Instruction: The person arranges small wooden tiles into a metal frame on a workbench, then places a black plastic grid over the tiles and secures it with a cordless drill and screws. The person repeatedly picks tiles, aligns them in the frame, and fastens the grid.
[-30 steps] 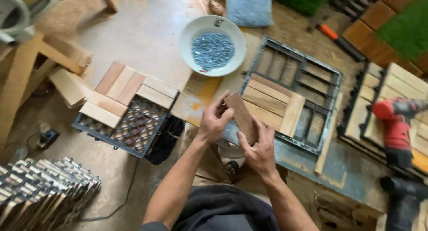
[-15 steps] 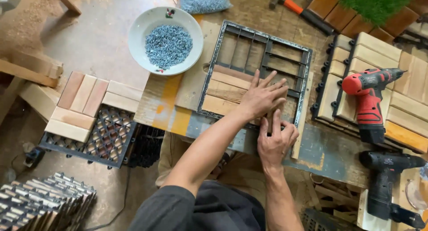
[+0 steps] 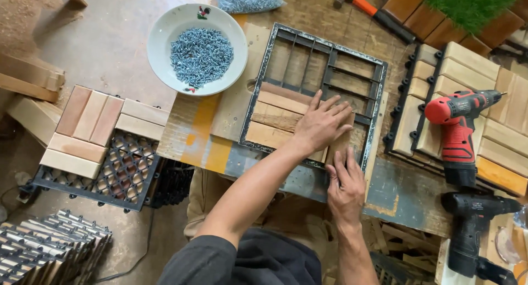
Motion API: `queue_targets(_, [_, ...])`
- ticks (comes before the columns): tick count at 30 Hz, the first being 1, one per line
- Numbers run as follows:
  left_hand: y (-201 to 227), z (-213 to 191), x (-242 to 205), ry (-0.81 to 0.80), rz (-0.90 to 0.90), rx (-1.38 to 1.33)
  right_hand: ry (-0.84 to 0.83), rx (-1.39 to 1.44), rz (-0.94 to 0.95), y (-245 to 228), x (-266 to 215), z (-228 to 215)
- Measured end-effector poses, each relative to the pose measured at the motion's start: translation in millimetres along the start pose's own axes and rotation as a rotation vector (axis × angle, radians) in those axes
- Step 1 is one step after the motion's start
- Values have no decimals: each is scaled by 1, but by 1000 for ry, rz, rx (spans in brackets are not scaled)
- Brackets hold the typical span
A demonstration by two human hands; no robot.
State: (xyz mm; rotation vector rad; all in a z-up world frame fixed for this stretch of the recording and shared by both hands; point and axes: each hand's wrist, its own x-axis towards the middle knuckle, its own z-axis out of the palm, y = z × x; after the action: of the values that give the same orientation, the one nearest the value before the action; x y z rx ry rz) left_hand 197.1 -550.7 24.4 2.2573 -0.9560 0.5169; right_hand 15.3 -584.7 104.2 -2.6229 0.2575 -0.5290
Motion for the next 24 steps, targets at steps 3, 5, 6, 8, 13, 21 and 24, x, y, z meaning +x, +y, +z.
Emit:
queue_targets(3, [-8,15,4,-1,-5,-13,69,-70,-3,27,6,15])
queue_targets(5, [-6,14,4,-4,-6,-6,43,-112,-19,42,6,15])
queue_targets(6, [-4,12,2,-6,-9,6,14,-150,-37,48,5,15])
queue_targets(8, [-5,13,-3,-16,-11,17,-74,-173,-30,26,5,6])
queue_targets(13, [1,-5,1,-53,0,32,-238,-261,-64,-4,9,0])
queue_targets(21, [-11,-71,-43,-160,84,124,-169,-231,-23,-2,-4,20])
queue_targets(24, [-32,-102,-89,-253,-26,225,-122,-222,-143,-15,-4,26])
